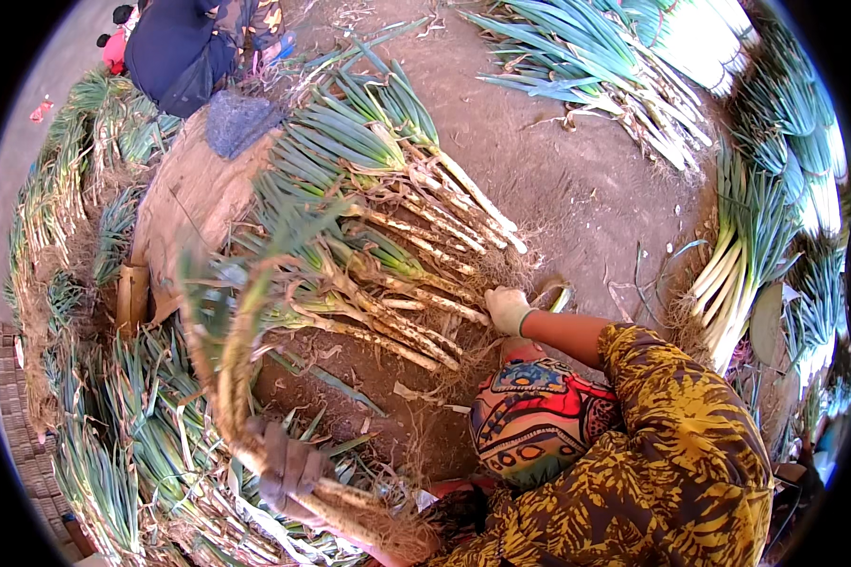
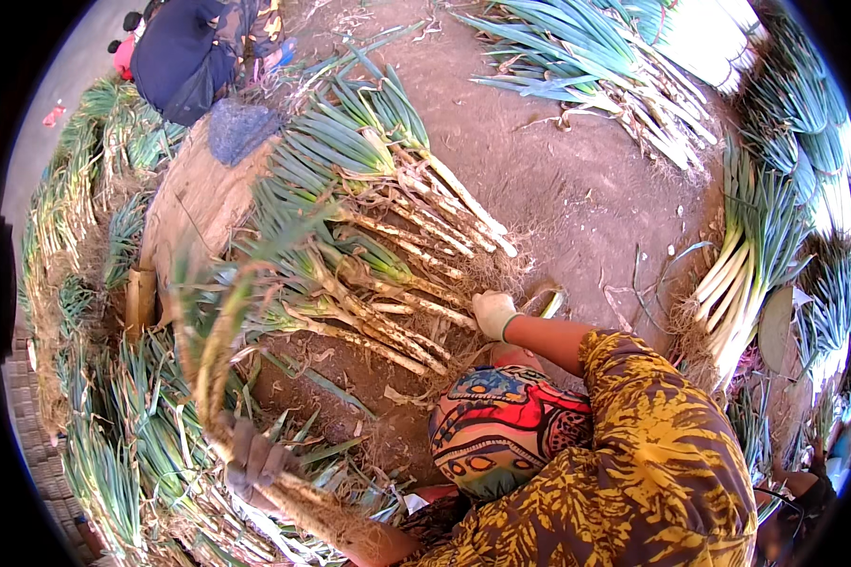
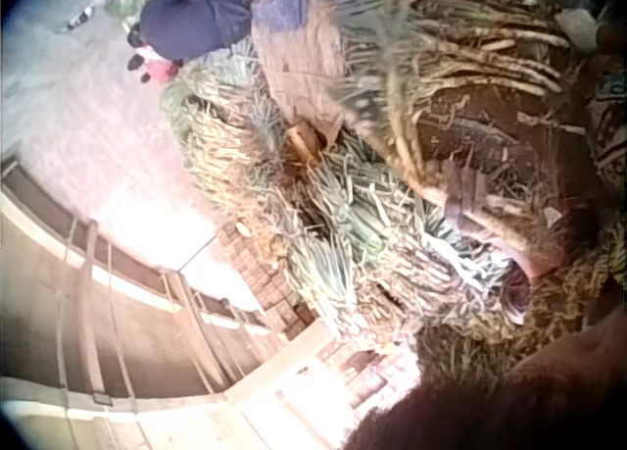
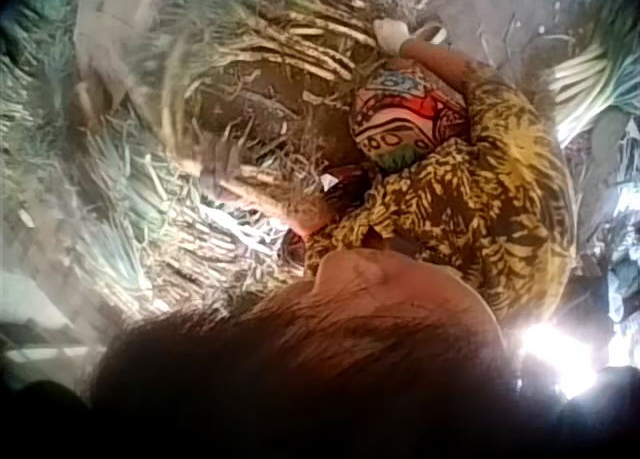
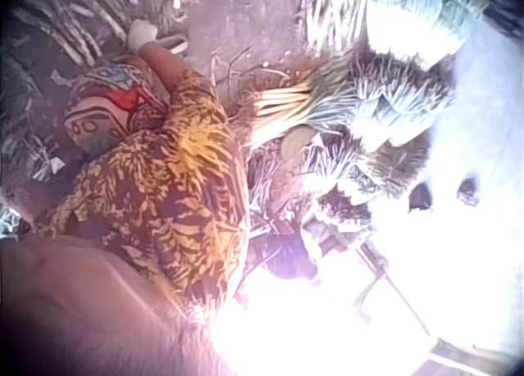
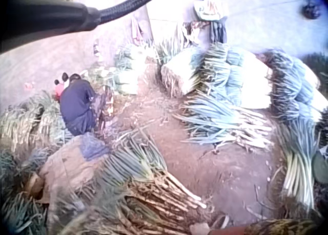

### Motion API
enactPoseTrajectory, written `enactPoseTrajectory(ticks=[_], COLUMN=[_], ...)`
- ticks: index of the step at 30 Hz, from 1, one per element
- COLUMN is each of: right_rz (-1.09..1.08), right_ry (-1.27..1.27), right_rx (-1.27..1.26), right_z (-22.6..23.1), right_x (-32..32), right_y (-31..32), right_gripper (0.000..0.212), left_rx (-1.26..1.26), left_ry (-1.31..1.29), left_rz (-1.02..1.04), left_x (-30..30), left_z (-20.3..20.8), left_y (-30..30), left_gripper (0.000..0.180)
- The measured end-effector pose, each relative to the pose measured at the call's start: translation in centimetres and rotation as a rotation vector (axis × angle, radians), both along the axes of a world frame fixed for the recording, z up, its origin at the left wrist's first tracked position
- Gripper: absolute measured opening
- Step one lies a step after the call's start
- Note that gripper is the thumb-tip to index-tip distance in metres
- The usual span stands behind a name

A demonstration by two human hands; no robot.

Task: The person gathers multiple leeks into a bundle and ties a plastic strip around the stalks by hand to secure them.

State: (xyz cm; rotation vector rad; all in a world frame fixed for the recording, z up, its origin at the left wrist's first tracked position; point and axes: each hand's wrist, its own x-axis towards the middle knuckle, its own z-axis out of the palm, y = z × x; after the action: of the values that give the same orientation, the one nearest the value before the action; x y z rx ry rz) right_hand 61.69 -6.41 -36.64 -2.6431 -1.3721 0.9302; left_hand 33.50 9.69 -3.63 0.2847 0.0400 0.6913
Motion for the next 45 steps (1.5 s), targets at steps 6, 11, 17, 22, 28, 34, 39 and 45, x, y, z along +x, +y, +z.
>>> enactPoseTrajectory(ticks=[6,11,17,22,28,34,39,45], right_rz=[-0.344,-0.234,-0.288,-0.089,-0.562,0.162,0.532,0.537], right_ry=[0.583,1.150,1.535,1.239,1.761,1.235,0.803,0.781], right_rx=[0.151,0.483,0.635,0.846,0.005,0.648,0.276,0.226], right_z=[1.2,17.4,30.9,23.9,13.6,8.8,13.1,14.8], right_x=[2.8,4.6,4.8,3.9,1.7,-3.6,-6.0,-1.8], right_y=[1.6,2.4,0.9,6.9,10.8,6.8,4.5,8.9], right_gripper=[0.037,0.055,0.061,0.054,0.044,0.049,0.073,0.057], left_rx=[0.192,-0.030,-0.293,-0.301,-0.461,-0.366,-0.364,-0.323], left_ry=[0.259,0.585,0.363,0.322,0.269,0.537,0.763,0.833], left_rz=[0.183,0.286,0.089,0.010,0.012,0.045,-0.034,0.054], left_x=[1.7,1.1,0.1,1.0,1.3,1.3,2.0,2.2], left_z=[-3.0,-9.6,-16.6,-18.2,-17.4,-21.9,-22.2,-21.4], left_y=[0.1,-0.6,-1.0,-2.0,-2.0,-3.6,-4.1,-4.2], left_gripper=[0.043,0.044,0.025,0.032,0.028,0.031,0.038,0.039])
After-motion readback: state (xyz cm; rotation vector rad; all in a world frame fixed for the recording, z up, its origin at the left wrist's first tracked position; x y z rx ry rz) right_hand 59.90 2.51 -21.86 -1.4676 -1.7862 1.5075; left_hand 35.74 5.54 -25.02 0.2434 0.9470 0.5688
